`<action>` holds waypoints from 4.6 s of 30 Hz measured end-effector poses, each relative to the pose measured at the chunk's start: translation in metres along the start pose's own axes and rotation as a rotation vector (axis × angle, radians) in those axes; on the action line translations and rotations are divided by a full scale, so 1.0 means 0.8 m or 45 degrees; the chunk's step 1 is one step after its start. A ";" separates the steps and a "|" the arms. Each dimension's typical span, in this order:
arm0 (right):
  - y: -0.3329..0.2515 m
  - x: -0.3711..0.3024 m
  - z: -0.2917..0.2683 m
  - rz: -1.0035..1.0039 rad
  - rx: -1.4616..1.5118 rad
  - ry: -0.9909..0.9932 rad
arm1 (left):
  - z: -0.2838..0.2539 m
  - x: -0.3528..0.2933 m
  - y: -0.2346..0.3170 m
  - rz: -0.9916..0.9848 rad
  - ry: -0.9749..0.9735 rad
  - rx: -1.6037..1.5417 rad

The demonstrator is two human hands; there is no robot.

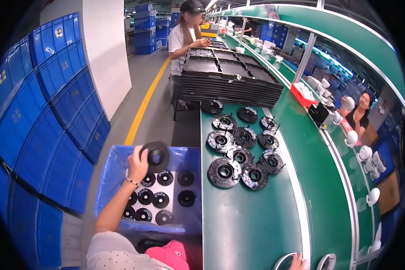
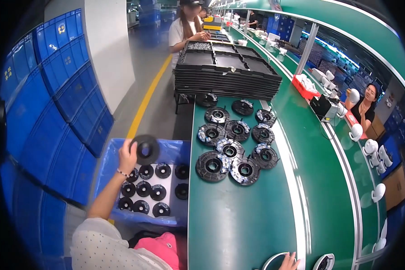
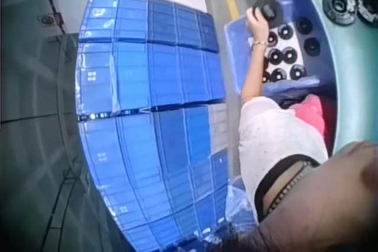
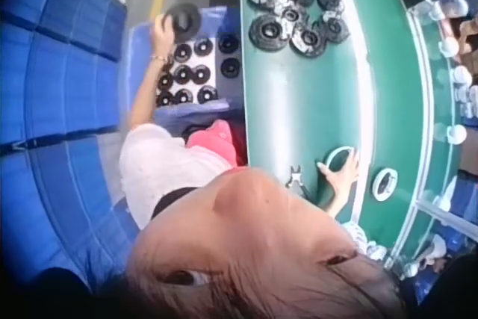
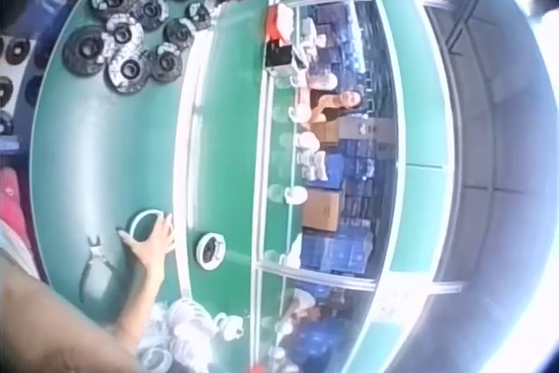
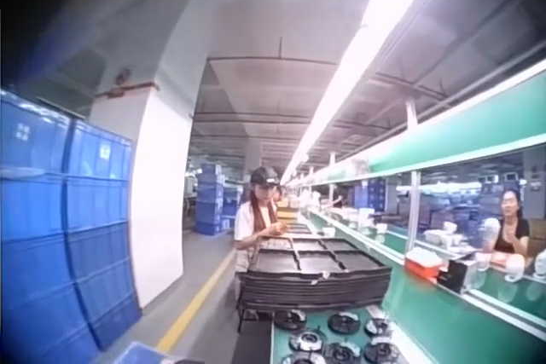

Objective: Assembling circular lighting components and housing rings on an industrial production line.

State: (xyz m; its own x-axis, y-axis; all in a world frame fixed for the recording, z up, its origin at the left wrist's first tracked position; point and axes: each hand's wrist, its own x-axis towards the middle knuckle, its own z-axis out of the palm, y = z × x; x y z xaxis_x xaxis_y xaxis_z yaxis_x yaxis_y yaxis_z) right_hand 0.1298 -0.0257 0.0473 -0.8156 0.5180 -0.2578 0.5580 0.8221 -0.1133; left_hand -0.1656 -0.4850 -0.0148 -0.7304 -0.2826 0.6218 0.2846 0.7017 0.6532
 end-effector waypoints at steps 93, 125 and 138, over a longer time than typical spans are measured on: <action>0.039 0.048 -0.016 -0.158 2.861 0.393 | 0.284 -0.166 0.358 -0.294 -2.309 -1.156; 0.004 0.026 -0.042 -0.116 3.070 0.325 | 0.148 -0.126 0.223 -1.442 -2.141 -1.649; 0.000 0.009 -0.056 -0.457 3.022 0.183 | -0.017 -0.105 -0.204 -0.888 -2.144 0.252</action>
State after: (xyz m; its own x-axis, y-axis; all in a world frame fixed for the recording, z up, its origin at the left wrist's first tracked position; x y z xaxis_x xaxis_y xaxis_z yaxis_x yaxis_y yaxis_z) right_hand 0.1169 -0.0117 0.0883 -0.8230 0.5667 0.0382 -0.4760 -0.6515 -0.5908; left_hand -0.1420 -0.5844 -0.1678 -0.4803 0.2702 -0.8345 -0.2865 0.8508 0.4404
